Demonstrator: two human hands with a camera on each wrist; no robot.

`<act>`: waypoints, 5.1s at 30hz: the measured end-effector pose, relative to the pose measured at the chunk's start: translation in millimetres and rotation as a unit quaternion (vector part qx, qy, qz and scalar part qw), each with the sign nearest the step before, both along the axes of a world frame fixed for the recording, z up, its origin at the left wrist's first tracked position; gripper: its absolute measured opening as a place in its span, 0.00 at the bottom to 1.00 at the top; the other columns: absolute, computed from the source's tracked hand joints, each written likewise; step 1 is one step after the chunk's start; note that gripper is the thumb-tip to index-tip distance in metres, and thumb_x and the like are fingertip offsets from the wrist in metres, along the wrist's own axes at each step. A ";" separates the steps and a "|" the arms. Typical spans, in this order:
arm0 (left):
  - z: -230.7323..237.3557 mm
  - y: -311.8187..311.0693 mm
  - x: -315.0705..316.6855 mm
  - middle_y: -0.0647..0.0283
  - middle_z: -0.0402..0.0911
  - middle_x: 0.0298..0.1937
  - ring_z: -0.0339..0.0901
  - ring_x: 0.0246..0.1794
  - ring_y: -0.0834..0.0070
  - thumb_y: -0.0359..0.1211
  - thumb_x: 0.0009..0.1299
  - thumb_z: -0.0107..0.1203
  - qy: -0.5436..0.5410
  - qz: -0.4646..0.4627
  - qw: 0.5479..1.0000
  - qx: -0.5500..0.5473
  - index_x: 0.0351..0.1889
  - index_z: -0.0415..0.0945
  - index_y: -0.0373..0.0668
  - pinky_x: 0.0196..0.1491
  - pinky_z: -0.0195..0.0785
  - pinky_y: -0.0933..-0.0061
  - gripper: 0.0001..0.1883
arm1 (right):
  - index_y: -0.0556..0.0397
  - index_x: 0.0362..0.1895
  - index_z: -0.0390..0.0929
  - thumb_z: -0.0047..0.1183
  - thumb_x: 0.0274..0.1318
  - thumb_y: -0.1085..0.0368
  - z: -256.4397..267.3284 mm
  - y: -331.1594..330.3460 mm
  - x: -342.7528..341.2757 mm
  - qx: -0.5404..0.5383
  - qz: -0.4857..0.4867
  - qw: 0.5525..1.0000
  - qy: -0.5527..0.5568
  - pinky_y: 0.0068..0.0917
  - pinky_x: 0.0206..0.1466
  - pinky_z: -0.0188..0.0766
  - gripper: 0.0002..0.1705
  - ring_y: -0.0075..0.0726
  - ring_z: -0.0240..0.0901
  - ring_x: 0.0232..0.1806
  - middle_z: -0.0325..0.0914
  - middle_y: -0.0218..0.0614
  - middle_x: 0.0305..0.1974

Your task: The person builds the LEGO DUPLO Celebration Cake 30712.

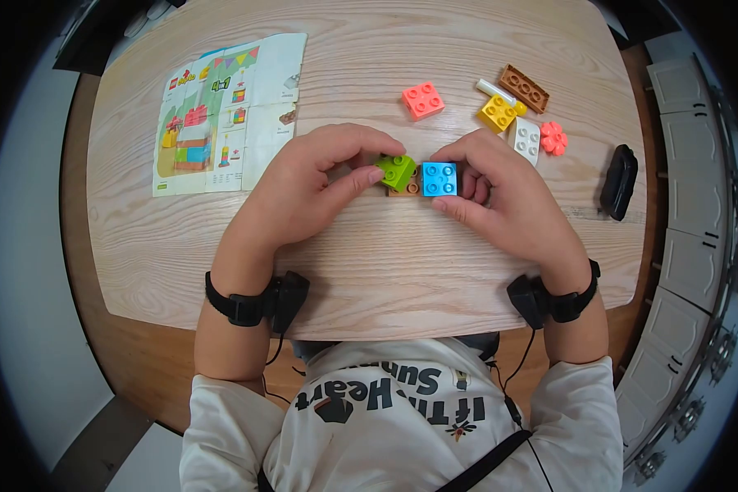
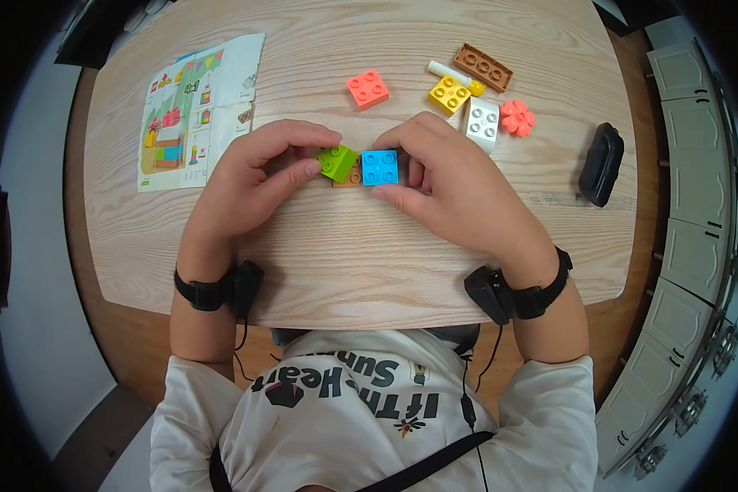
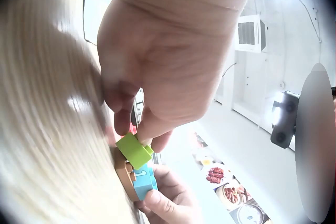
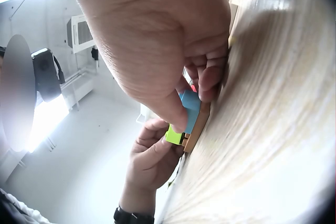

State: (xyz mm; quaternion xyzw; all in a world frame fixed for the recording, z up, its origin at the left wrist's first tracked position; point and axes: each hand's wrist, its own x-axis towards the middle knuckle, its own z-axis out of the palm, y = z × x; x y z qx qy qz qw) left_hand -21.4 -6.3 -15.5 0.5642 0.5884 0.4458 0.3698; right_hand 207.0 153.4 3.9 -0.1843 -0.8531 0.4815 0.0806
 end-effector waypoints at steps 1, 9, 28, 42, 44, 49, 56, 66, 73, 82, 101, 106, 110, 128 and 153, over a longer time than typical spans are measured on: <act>-3.1 0.5 0.1 0.59 0.86 0.60 0.82 0.55 0.74 0.21 0.75 0.61 -0.026 -0.002 1.000 0.012 0.59 0.84 0.38 0.55 0.76 0.74 0.16 | 0.50 0.53 0.81 0.71 0.58 0.68 0.0 0.1 0.1 -0.002 -0.002 1.000 0.001 0.28 0.39 0.73 0.20 0.29 0.71 0.33 0.71 0.32 0.38; 7.1 3.5 4.2 0.55 0.85 0.63 0.83 0.60 0.66 0.20 0.72 0.64 -0.013 -0.043 0.999 0.016 0.50 0.86 0.37 0.63 0.75 0.69 0.11 | 0.50 0.53 0.81 0.71 0.57 0.68 2.8 -0.1 -0.2 -0.009 0.002 1.000 -0.001 0.28 0.39 0.73 0.19 0.29 0.71 0.33 0.71 0.32 0.39; 7.7 2.8 7.1 0.57 0.86 0.57 0.79 0.67 0.68 0.20 0.70 0.68 -0.057 -0.014 0.998 -0.032 0.56 0.82 0.36 0.72 0.71 0.65 0.17 | 0.49 0.55 0.83 0.72 0.58 0.70 0.6 0.6 0.8 -0.002 0.005 1.000 -0.006 0.20 0.39 0.68 0.21 0.20 0.65 0.34 0.68 0.25 0.39; 7.9 1.1 6.6 0.59 0.78 0.61 0.78 0.59 0.72 0.20 0.69 0.67 -0.005 -0.001 1.000 -0.023 0.50 0.86 0.39 0.63 0.74 0.72 0.12 | 0.50 0.53 0.82 0.71 0.57 0.68 5.4 0.7 -0.7 -0.002 0.005 1.000 -0.019 0.28 0.40 0.73 0.19 0.29 0.71 0.34 0.71 0.32 0.39; 7.3 0.4 5.0 0.60 0.79 0.59 0.78 0.58 0.72 0.20 0.69 0.66 -0.010 -0.012 0.999 -0.030 0.49 0.86 0.39 0.61 0.73 0.73 0.11 | 0.51 0.53 0.82 0.71 0.57 0.68 5.1 0.5 -0.8 -0.004 0.004 1.000 -0.015 0.27 0.40 0.73 0.19 0.29 0.71 0.34 0.71 0.32 0.39; 5.1 1.4 3.6 0.60 0.80 0.58 0.78 0.58 0.72 0.20 0.69 0.66 -0.012 -0.022 1.000 -0.010 0.47 0.83 0.39 0.61 0.73 0.71 0.10 | 0.51 0.53 0.82 0.71 0.57 0.69 4.7 -0.2 -0.7 -0.003 0.001 1.000 -0.015 0.28 0.40 0.73 0.19 0.29 0.71 0.34 0.71 0.32 0.39; 3.7 1.1 5.1 0.62 0.80 0.57 0.78 0.58 0.72 0.21 0.68 0.68 -0.019 -0.019 0.999 -0.018 0.50 0.80 0.40 0.62 0.72 0.70 0.14 | 0.50 0.55 0.83 0.72 0.58 0.70 1.8 0.0 0.7 -0.008 0.005 1.000 -0.007 0.19 0.40 0.68 0.21 0.20 0.65 0.34 0.68 0.25 0.39; 9.3 2.5 8.3 0.63 0.82 0.52 0.79 0.52 0.74 0.26 0.66 0.74 0.030 -0.033 0.998 -0.041 0.57 0.81 0.39 0.59 0.74 0.72 0.22 | 0.51 0.53 0.82 0.72 0.56 0.69 3.2 0.4 -0.3 -0.003 0.001 1.000 -0.006 0.27 0.39 0.73 0.20 0.28 0.71 0.33 0.71 0.32 0.39; 9.8 2.3 8.0 0.61 0.83 0.55 0.81 0.54 0.73 0.25 0.66 0.73 0.039 -0.038 0.997 -0.053 0.59 0.81 0.39 0.60 0.75 0.71 0.22 | 0.51 0.55 0.82 0.70 0.61 0.67 0.9 3.8 2.8 -0.036 0.006 0.999 0.004 0.26 0.40 0.74 0.19 0.27 0.73 0.35 0.73 0.32 0.39; 7.6 1.6 6.7 0.58 0.84 0.60 0.82 0.61 0.69 0.22 0.68 0.70 0.017 -0.046 0.998 -0.043 0.61 0.82 0.36 0.66 0.75 0.68 0.22 | 0.53 0.56 0.81 0.64 0.68 0.69 0.4 4.3 3.6 -0.034 0.025 0.999 0.014 0.28 0.43 0.75 0.15 0.31 0.76 0.38 0.76 0.35 0.43; 0.4 2.3 2.8 0.60 0.89 0.52 0.84 0.54 0.70 0.26 0.66 0.73 0.020 -0.042 0.998 -0.045 0.56 0.85 0.37 0.60 0.77 0.69 0.19 | 0.53 0.57 0.84 0.65 0.66 0.70 1.1 1.7 1.1 -0.048 0.018 0.999 -0.002 0.22 0.41 0.68 0.16 0.23 0.67 0.36 0.72 0.29 0.41; 1.3 3.6 6.8 0.61 0.90 0.48 0.84 0.51 0.64 0.30 0.64 0.76 0.092 -0.036 0.995 -0.021 0.51 0.86 0.39 0.58 0.75 0.65 0.18 | 0.54 0.55 0.85 0.67 0.65 0.70 0.0 2.3 0.0 -0.054 0.007 0.998 0.001 0.22 0.42 0.68 0.15 0.23 0.67 0.36 0.72 0.28 0.39; -0.7 4.0 9.4 0.61 0.90 0.47 0.83 0.50 0.62 0.33 0.64 0.77 0.103 -0.035 0.994 0.004 0.50 0.86 0.40 0.58 0.74 0.63 0.18 | 0.54 0.54 0.85 0.68 0.64 0.70 1.8 3.2 0.0 -0.066 0.006 0.998 -0.007 0.22 0.43 0.69 0.15 0.22 0.67 0.37 0.72 0.28 0.39; 9.4 3.0 7.6 0.59 0.85 0.53 0.82 0.55 0.66 0.27 0.67 0.71 0.082 -0.050 0.995 -0.035 0.57 0.83 0.39 0.61 0.77 0.67 0.20 | 0.56 0.50 0.84 0.66 0.67 0.68 4.7 6.5 4.1 0.000 -0.082 0.994 0.070 0.22 0.35 0.70 0.10 0.23 0.72 0.31 0.77 0.31 0.39; 12.8 2.0 9.3 0.59 0.84 0.55 0.82 0.55 0.67 0.30 0.67 0.72 0.066 -0.037 0.996 -0.055 0.58 0.83 0.39 0.62 0.76 0.67 0.21 | 0.57 0.53 0.86 0.68 0.61 0.64 -20.6 76.2 14.3 0.078 -0.315 0.945 -0.032 0.30 0.51 0.76 0.17 0.31 0.77 0.44 0.82 0.37 0.45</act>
